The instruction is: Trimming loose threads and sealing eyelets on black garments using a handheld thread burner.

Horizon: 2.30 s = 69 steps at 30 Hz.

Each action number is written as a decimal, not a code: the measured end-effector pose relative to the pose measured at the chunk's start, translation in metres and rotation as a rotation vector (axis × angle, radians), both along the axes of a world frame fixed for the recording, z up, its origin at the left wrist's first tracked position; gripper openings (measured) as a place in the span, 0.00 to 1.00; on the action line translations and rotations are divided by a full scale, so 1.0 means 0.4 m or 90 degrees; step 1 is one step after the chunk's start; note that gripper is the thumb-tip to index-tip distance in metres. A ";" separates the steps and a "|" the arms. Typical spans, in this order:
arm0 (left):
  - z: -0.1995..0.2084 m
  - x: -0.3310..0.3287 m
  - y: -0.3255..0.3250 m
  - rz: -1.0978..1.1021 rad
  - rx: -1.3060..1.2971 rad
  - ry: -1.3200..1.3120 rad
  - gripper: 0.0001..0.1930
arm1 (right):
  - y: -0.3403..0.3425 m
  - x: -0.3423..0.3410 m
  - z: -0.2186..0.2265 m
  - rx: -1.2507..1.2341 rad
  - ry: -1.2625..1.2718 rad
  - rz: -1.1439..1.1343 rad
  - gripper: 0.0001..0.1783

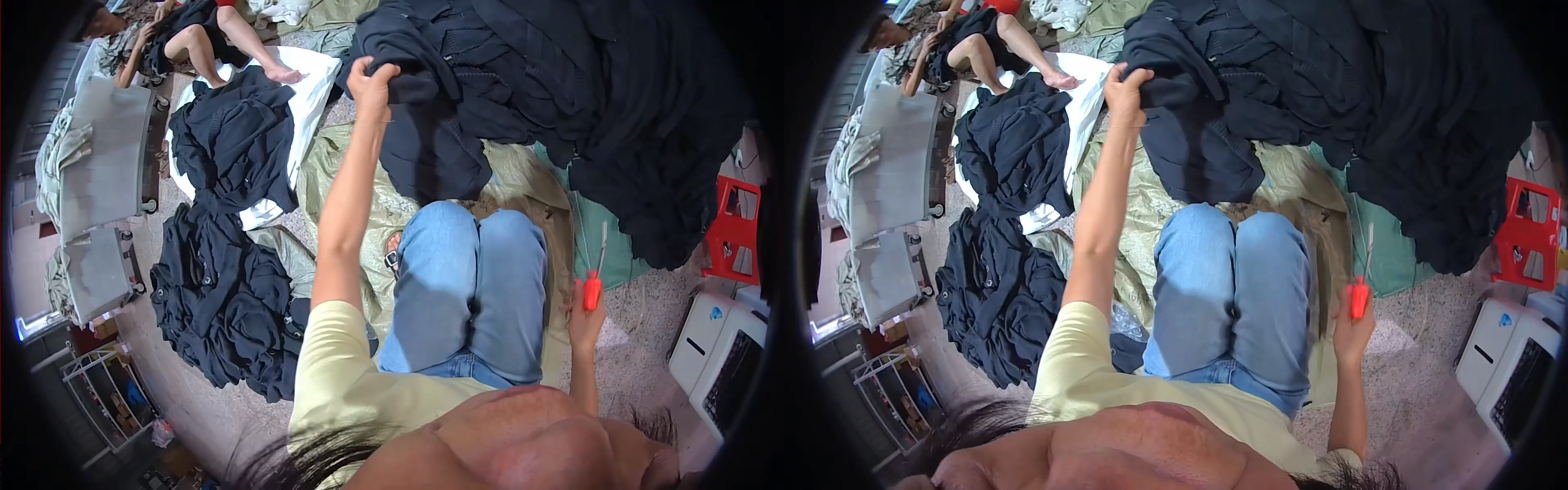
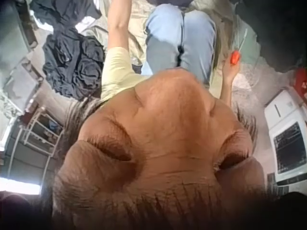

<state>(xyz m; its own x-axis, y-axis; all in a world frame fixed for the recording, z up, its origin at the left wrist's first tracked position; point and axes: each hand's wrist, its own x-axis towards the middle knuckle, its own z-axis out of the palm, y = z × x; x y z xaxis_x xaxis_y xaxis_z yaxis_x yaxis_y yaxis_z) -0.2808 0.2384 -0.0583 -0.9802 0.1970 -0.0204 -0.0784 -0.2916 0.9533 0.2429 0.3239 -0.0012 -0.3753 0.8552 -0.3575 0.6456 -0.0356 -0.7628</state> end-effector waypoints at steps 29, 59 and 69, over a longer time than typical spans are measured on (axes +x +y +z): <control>0.397 0.808 -0.332 0.148 -0.059 0.637 0.42 | -0.122 -0.361 0.804 0.313 0.641 0.336 0.15; 0.527 0.541 -0.489 0.224 -0.516 0.707 0.26 | -0.182 -0.506 0.659 0.532 0.400 0.632 0.26; 0.500 0.232 -0.637 0.402 -0.453 0.460 0.14 | -0.286 -0.759 0.844 0.825 0.438 0.338 0.13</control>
<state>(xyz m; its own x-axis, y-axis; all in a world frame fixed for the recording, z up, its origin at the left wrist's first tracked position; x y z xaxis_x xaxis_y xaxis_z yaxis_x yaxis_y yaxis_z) -0.1880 -0.0165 0.1417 -0.7292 -0.1562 0.6662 0.5100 0.5251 0.6813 -0.0608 0.2094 0.3366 -0.4987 0.1541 0.8530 -0.1032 0.9665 -0.2349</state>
